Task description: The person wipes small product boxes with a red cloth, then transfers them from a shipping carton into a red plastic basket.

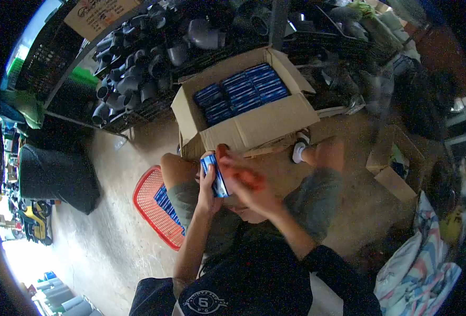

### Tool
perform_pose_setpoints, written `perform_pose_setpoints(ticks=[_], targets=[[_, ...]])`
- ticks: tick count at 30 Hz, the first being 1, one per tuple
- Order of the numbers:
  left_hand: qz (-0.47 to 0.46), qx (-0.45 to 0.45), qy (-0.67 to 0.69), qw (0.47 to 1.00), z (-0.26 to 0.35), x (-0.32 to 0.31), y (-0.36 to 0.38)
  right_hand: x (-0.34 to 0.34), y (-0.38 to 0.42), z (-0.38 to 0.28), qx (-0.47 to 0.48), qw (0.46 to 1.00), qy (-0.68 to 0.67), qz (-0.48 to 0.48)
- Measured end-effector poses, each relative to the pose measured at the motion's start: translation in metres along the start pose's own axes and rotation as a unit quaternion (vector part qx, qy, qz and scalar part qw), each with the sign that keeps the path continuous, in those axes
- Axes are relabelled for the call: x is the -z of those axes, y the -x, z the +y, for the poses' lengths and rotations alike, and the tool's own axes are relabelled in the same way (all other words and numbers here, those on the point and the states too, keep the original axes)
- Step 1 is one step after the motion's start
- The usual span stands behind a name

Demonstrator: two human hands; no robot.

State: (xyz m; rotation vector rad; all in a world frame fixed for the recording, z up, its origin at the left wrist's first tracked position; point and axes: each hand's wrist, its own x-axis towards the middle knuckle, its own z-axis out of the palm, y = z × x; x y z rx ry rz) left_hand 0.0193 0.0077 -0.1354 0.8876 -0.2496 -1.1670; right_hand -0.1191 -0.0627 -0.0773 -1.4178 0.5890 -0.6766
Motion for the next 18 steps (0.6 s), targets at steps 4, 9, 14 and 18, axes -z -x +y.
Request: perform_pose_setpoints(ticks=[4,9,14,18], targets=[[0.028,0.03,0.062,0.997,-0.01,0.027,-0.027,-0.033,0.014,0.027,0.121,0.94,0.318,0.002],[0.032,0.028,0.1,0.994,-0.024,0.028,-0.014,-0.035,-0.003,0.022,0.105,0.949,0.297,-0.019],[-0.037,0.046,0.133,0.989,-0.016,0.032,-0.007,-0.047,-0.015,0.004,0.145,0.937,0.317,0.016],[-0.051,0.049,0.093,0.993,-0.014,0.022,-0.006,-0.036,-0.023,-0.008,0.057,0.964,0.256,0.041]])
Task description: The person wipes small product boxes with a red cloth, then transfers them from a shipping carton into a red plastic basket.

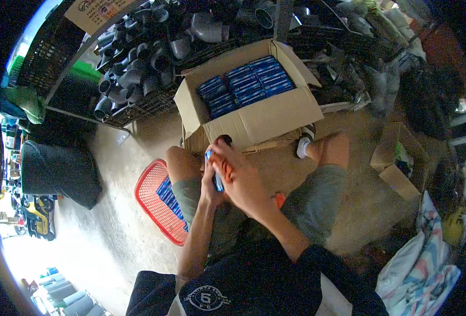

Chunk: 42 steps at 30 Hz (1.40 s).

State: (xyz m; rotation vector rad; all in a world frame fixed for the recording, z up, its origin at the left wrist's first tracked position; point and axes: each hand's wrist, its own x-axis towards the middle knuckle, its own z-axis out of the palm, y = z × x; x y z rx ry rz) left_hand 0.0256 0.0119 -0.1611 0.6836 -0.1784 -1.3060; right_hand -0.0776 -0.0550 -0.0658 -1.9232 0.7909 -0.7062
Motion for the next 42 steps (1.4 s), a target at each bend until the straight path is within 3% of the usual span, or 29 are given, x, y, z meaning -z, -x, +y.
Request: perform_pose_setpoints(ticks=[3,4,5,6,7,9,11,12,13,15,17,19,20,26,29,31,34,37,38,39,40,41,42], targets=[[0.003,-0.011,0.0,1.0,-0.001,-0.007,-0.006,-0.004,0.001,0.005,0.039,0.998,0.042,0.001],[0.026,-0.033,0.017,0.999,-0.001,-0.011,-0.009,-0.011,0.011,0.014,0.126,0.981,0.145,-0.004],[0.05,-0.055,0.034,0.997,0.002,-0.018,-0.01,-0.015,0.025,0.014,0.113,0.984,0.137,-0.019],[-0.085,0.006,0.13,0.988,0.009,0.001,-0.012,-0.019,0.041,0.012,0.101,0.986,0.129,-0.034],[0.002,0.01,0.135,0.991,0.006,0.014,-0.013,-0.023,0.052,0.011,0.089,0.988,0.119,-0.05],[-0.024,0.005,0.117,0.993,0.007,0.015,-0.011,-0.019,0.049,-0.001,0.091,0.986,0.139,-0.03],[0.055,0.001,0.067,0.996,0.004,-0.007,0.001,-0.01,0.031,-0.005,0.074,0.992,0.097,-0.027],[0.009,-0.031,-0.003,0.999,0.005,-0.016,0.002,-0.007,0.02,-0.002,0.057,0.995,0.08,-0.019],[0.007,0.005,0.019,1.0,-0.009,0.002,0.008,-0.003,0.007,0.001,0.041,0.997,0.064,-0.011],[0.009,-0.037,-0.116,0.993,-0.001,-0.02,0.01,-0.006,0.003,0.006,0.036,0.998,0.057,0.011],[0.017,-0.042,-0.037,0.998,-0.009,-0.002,0.005,-0.022,0.014,0.014,0.056,0.995,0.076,0.042],[0.014,-0.066,0.005,0.998,0.001,-0.016,0.006,-0.023,0.04,0.008,0.065,0.993,0.099,0.001],[0.057,-0.036,0.07,0.995,0.002,-0.004,0.003,-0.026,0.056,0.009,0.067,0.992,0.106,-0.021],[0.013,-0.055,-0.034,0.998,-0.002,-0.014,0.008,-0.006,0.047,0.001,0.031,0.998,0.042,-0.039],[-0.012,0.009,-0.006,1.0,-0.006,-0.012,0.015,-0.001,0.022,0.009,0.046,0.998,0.029,-0.026],[-0.018,-0.006,-0.004,1.0,-0.006,-0.01,0.014,-0.007,0.017,0.015,0.046,0.999,0.01,-0.012],[0.01,-0.03,0.033,0.999,-0.005,-0.011,0.012,-0.006,0.04,0.003,0.086,0.989,0.117,-0.005],[0.1,-0.022,0.08,0.992,-0.007,0.012,0.006,0.006,0.072,-0.01,0.018,0.991,0.061,-0.117],[0.114,-0.02,0.067,0.991,-0.007,0.011,0.009,0.008,0.077,-0.007,0.037,0.996,0.019,-0.078],[0.127,-0.02,0.053,0.99,-0.005,0.012,0.011,0.016,0.081,-0.002,-0.058,0.988,-0.112,-0.089],[0.024,0.024,0.085,0.996,-0.002,0.023,0.019,0.025,0.085,0.004,-0.151,0.954,-0.242,-0.096],[0.04,0.026,0.113,0.992,0.001,0.02,0.022,0.035,0.088,0.008,-0.24,0.893,-0.367,-0.102],[0.056,0.029,0.141,0.988,0.001,0.015,0.022,0.045,0.086,0.007,-0.249,0.871,-0.416,-0.077]])
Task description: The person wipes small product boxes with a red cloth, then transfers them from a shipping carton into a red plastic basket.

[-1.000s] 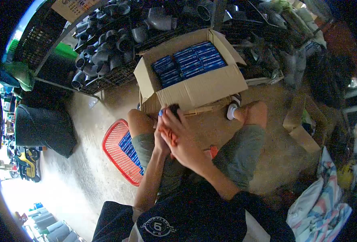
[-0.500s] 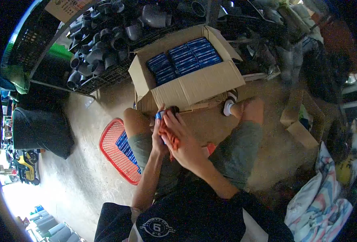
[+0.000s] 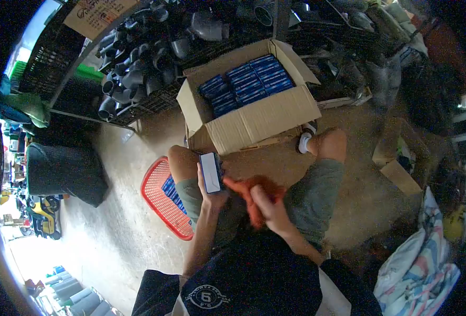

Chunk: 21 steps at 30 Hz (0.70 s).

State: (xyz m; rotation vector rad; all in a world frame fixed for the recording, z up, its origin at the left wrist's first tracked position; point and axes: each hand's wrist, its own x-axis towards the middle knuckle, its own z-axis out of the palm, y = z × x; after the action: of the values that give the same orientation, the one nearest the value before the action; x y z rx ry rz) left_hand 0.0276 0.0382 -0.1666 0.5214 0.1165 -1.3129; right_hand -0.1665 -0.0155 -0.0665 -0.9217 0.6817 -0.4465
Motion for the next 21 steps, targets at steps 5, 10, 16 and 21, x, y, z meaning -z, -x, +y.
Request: perform_pose_setpoints(ticks=[5,10,16,21], targets=[[-0.021,0.014,-0.023,0.999,-0.014,-0.032,0.038,-0.006,-0.005,-0.014,0.117,0.993,0.029,0.014],[0.067,-0.033,-0.193,0.978,-0.025,-0.115,0.077,-0.026,-0.014,-0.045,0.245,0.959,0.141,0.004],[0.07,-0.147,-0.228,0.96,-0.003,-0.152,0.073,-0.041,0.002,-0.058,0.31,0.905,0.282,-0.066],[0.181,-0.204,-0.319,0.908,-0.021,-0.159,0.082,-0.043,-0.003,-0.088,0.356,0.846,0.393,-0.05]])
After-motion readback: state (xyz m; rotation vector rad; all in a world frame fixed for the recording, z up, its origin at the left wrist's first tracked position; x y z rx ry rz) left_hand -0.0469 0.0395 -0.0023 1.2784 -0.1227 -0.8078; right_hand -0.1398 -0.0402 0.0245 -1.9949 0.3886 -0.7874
